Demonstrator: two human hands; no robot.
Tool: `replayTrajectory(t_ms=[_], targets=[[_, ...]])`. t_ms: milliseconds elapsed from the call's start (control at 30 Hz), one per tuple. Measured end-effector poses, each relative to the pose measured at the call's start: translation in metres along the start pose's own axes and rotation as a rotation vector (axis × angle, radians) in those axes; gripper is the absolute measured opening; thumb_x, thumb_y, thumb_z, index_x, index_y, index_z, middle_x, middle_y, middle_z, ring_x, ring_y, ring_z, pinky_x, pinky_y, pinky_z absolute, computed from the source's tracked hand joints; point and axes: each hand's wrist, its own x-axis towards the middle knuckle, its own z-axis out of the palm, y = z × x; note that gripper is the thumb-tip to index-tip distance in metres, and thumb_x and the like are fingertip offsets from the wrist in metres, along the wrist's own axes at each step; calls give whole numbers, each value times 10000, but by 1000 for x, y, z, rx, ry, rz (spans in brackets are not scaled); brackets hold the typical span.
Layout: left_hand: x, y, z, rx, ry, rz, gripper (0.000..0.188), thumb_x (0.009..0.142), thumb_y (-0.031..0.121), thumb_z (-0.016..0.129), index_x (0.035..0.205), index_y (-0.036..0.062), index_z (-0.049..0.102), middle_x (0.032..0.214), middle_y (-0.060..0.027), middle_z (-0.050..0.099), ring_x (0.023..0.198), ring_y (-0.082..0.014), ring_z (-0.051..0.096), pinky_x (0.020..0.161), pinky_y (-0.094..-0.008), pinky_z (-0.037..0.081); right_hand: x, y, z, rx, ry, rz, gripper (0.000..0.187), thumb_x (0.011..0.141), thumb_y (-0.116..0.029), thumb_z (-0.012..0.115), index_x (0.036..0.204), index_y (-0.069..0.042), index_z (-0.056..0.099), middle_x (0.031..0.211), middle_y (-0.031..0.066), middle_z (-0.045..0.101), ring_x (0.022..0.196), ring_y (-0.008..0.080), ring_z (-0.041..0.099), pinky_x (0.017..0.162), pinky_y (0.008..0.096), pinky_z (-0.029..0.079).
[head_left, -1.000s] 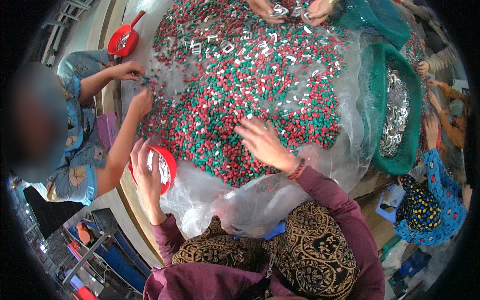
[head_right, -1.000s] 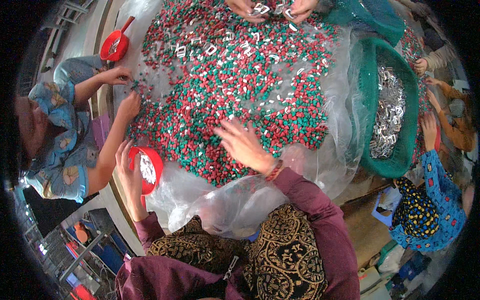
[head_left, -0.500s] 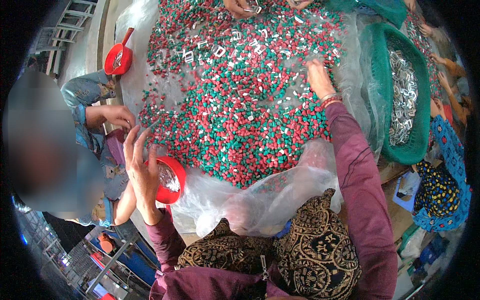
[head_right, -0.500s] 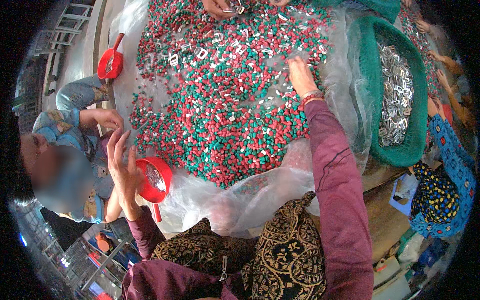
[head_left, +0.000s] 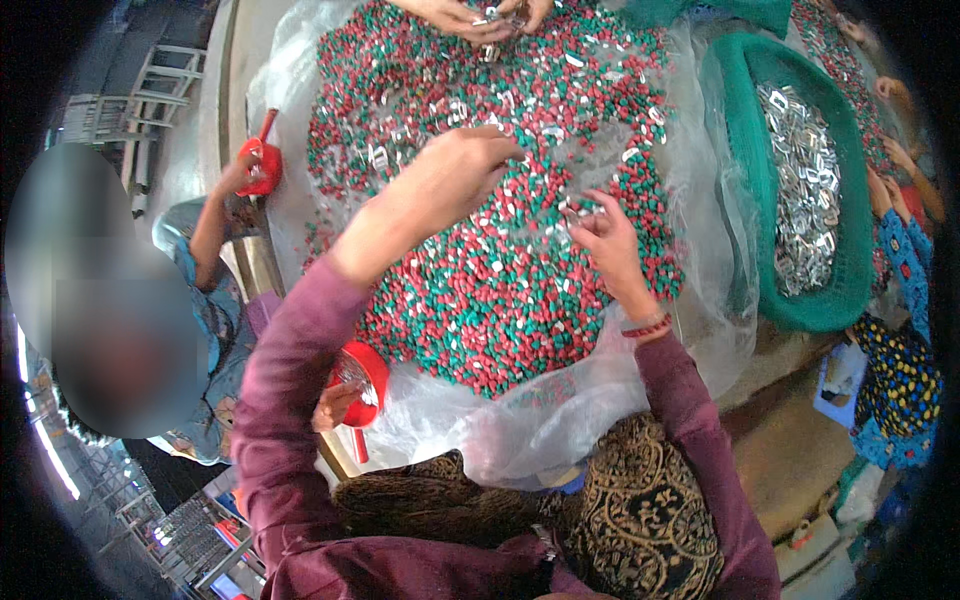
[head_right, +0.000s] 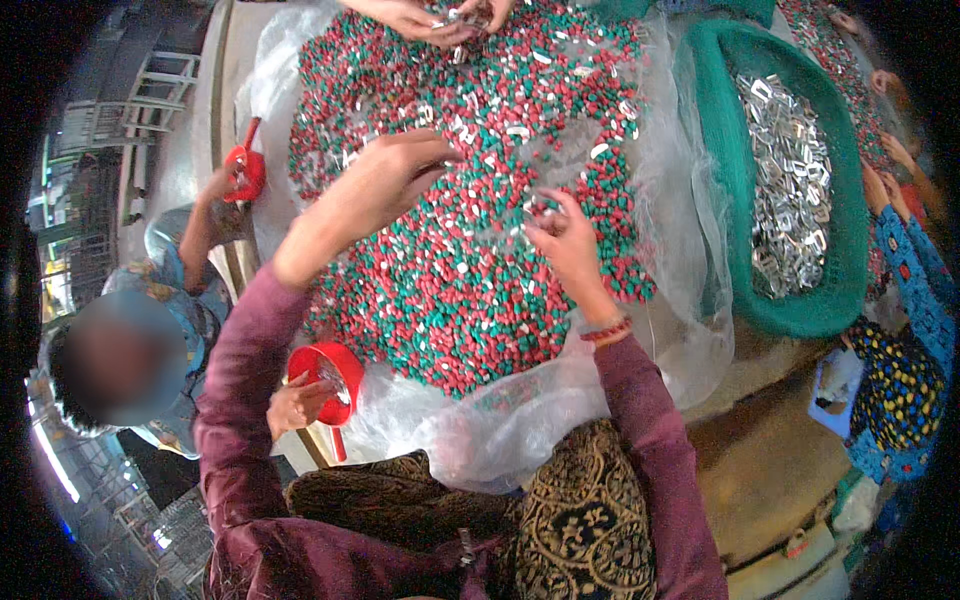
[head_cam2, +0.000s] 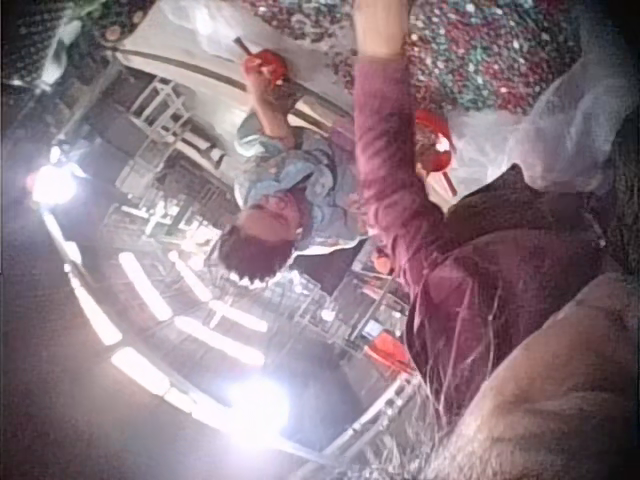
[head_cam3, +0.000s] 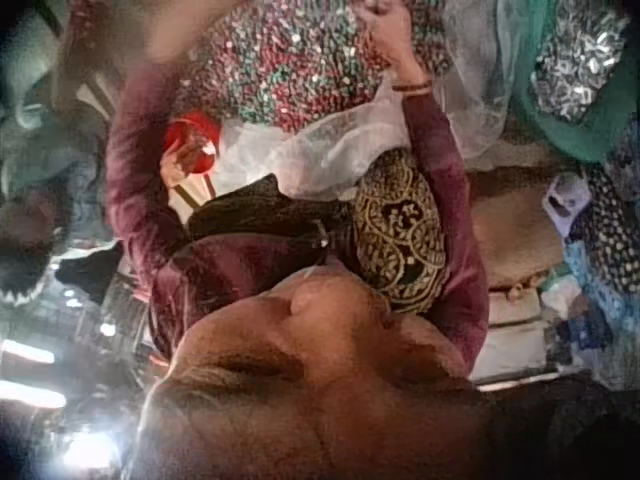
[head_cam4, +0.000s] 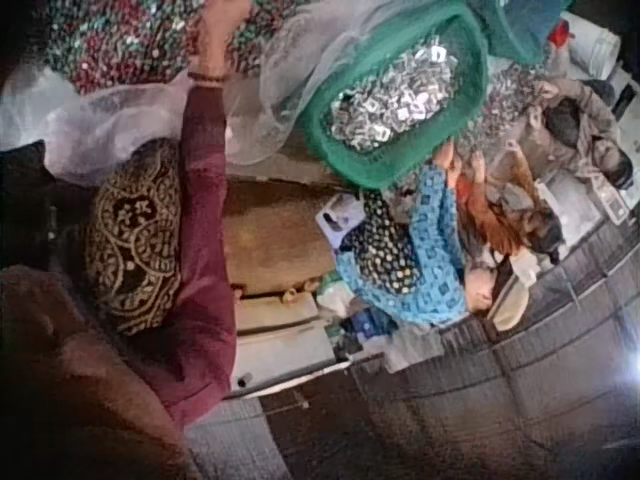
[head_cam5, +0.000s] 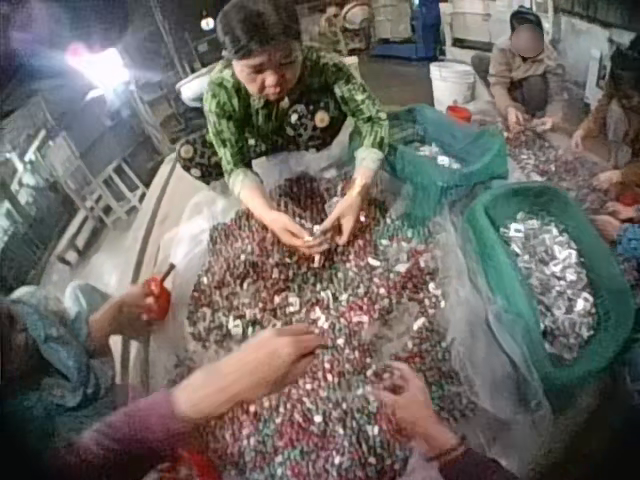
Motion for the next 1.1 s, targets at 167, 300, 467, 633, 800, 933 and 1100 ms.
replayTrajectory(t_ms=[167, 300, 467, 633, 800, 933, 1100], targets=[[91, -79, 121, 51, 44, -267, 232, 783, 107, 635, 996, 17, 656, 919, -183, 654, 885, -338, 627, 811, -415, 495, -2, 1, -50, 473, -97, 186, 198, 768, 9, 516, 956, -50, 493, 764, 7, 466, 687, 114, 492, 617, 233, 411], [104, -90, 178, 185, 207, -318, 261, 758, 80, 676, 1001, 11, 612, 927, -194, 597, 866, -363, 617, 771, -421, 508, -18, -14, -82, 397, -233, 247, 174, 763, -25, 519, 917, -83, 464, 742, 13, 457, 652, 115, 460, 619, 243, 389], [74, -50, 211, 173, -6, -343, 226, 687, -26, 648, 899, 43, 615, 965, -152, 619, 918, -299, 629, 760, -386, 533, -18, -20, -85, 342, -117, 281, 110, 834, -95, 553, 924, -91, 491, 672, -31, 422, 593, 67, 419, 531, 220, 353], [1, 6, 217, 68, 37, -374, 106, 739, 8, 571, 844, 0, 574, 820, -182, 605, 796, -326, 630, 704, -402, 516, -26, -7, -44, 331, -235, 207, 91, 908, -84, 503, 989, -51, 529, 645, -39, 376, 562, 60, 364, 502, 223, 317], [-68, 35, 185, -505, 434, -687, 149, 809, 78, 618, 931, 2, 657, 819, -168, 636, 768, -318, 629, 678, -383, 489, -49, 23, -15, 607, -265, 426, 222, 964, -196, 474, 1087, -26, 545, 699, 6, 445, 623, 110, 425, 563, 262, 351], [-99, 76, 189, -333, 360, -609, 202, 745, 155, 669, 920, 54, 678, 820, -117, 622, 835, -283, 602, 765, -375, 490, -62, 32, -6, 874, -280, 707, 430, 980, -340, 410, 1276, -30, 454, 1028, 118, 623, 944, 253, 603, 795, 395, 511], [-87, 117, 150, -444, 416, -512, 291, 780, 183, 643, 1056, 92, 623, 989, -102, 588, 947, -301, 575, 827, -393, 486, -58, 31, -7, 846, -114, 734, 335, 979, -298, 416, 1132, -27, 539, 919, 66, 614, 796, 177, 604, 623, 307, 520]])
